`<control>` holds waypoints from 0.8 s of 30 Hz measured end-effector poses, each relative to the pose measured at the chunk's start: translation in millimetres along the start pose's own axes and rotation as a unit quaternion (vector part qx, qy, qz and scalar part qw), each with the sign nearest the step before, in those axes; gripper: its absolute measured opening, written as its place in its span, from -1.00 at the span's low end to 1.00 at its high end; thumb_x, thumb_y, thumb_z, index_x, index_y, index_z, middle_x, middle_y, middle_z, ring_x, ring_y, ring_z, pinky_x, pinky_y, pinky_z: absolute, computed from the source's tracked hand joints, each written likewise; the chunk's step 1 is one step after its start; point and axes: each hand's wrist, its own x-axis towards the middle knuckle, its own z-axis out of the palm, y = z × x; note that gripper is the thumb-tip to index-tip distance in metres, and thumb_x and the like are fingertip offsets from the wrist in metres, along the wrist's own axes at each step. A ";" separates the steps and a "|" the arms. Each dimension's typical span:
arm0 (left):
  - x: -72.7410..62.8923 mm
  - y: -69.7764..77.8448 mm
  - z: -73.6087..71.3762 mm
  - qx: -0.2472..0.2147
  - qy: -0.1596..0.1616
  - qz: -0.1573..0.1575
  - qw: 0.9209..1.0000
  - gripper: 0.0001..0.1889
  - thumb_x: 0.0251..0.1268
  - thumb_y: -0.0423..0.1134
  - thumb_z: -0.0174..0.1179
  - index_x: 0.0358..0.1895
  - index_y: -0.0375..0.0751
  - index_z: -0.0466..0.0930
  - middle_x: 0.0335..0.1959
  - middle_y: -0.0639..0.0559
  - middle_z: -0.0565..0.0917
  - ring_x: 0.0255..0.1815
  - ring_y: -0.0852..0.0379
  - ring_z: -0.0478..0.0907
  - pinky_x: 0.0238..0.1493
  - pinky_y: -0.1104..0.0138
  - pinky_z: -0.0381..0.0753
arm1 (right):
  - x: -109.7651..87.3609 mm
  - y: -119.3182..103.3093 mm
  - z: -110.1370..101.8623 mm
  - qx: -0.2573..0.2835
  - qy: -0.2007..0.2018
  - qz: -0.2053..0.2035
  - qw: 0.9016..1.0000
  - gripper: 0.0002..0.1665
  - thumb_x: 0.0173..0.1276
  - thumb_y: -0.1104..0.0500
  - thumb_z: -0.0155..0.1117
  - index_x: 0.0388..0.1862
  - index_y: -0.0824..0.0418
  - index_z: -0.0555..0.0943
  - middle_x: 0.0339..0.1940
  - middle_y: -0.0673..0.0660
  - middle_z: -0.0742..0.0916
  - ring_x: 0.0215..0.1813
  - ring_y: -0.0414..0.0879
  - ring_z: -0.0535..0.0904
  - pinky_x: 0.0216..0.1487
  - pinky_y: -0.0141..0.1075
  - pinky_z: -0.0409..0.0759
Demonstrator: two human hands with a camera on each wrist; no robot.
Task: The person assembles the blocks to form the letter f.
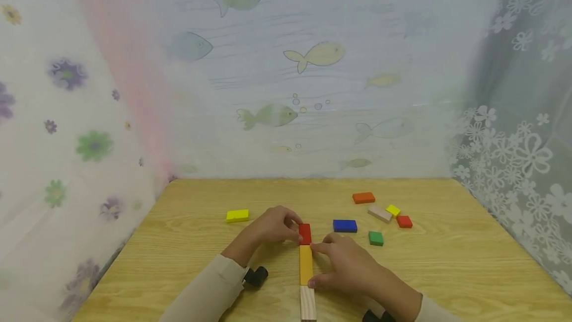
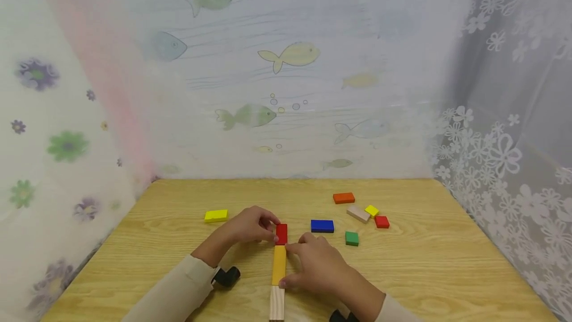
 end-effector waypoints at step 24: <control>9.0 -8.1 -1.0 0.011 -0.011 0.009 1.000 -0.52 0.07 -0.07 0.60 0.07 -0.11 0.72 -0.41 0.05 0.68 -0.52 0.15 0.49 -0.44 0.32 0.54 | 6.8 -1.0 4.3 -0.001 0.003 0.014 1.000 -0.02 0.06 -0.52 0.47 0.39 -0.07 0.61 0.17 0.07 0.64 0.05 -0.01 0.57 0.04 0.01 0.66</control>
